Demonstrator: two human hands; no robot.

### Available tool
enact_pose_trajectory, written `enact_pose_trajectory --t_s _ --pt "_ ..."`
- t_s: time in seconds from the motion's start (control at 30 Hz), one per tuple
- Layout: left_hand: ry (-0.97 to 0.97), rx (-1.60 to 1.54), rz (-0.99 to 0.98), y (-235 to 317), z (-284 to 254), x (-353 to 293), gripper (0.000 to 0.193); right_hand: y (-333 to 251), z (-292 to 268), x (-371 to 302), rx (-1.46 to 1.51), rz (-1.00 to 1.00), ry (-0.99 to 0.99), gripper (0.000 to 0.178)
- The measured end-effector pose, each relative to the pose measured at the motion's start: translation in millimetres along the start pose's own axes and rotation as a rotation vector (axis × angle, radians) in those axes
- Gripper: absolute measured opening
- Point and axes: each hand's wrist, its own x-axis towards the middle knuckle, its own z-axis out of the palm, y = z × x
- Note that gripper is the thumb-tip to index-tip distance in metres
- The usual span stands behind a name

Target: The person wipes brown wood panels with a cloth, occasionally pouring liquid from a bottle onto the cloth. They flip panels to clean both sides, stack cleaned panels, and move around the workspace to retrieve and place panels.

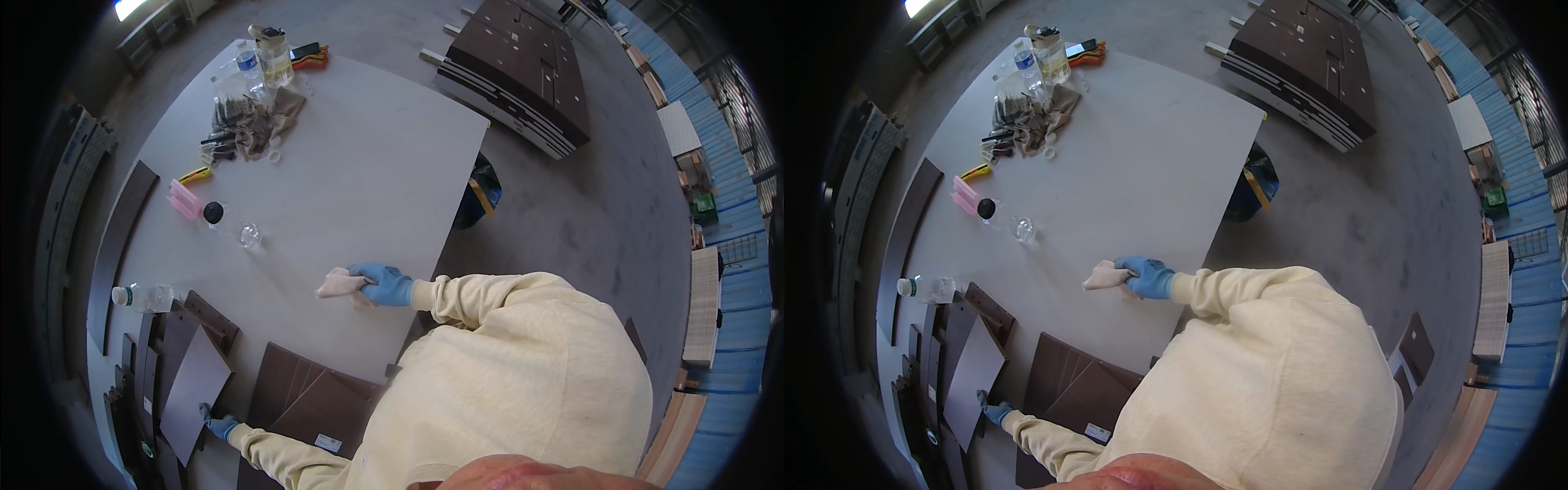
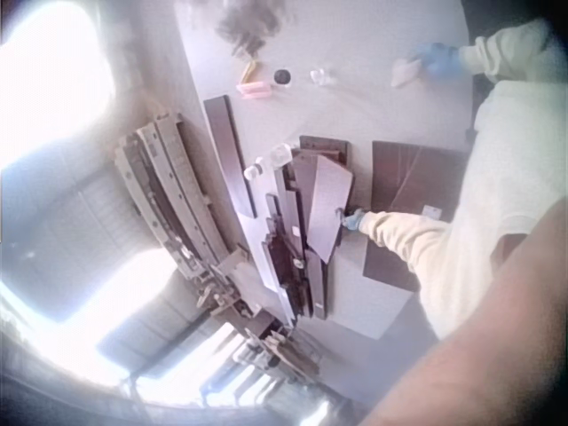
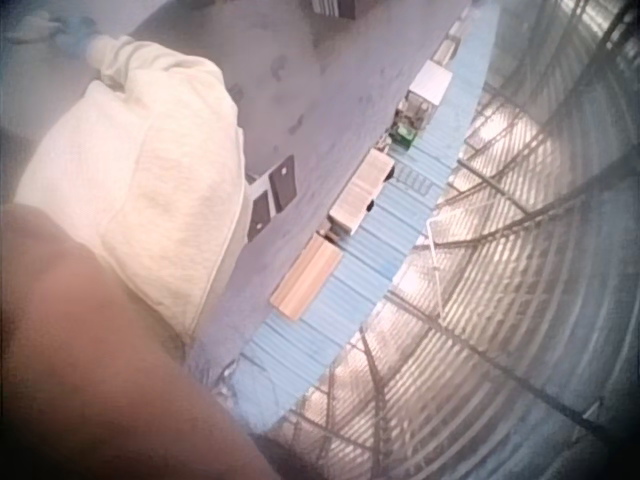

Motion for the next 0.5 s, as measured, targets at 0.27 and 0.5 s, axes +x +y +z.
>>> enact_pose_trajectory --t_s 0.27,0.5 --pt "-0.073 0.024 0.093 11 27 -172 0.032 -56 11 21 0.211 -0.395 0.108 0.051" --pt "-0.457 0.002 0.154 -16 128 -328 0.039 -196 74 59 -0.025 -1.351 0.035 0.042"
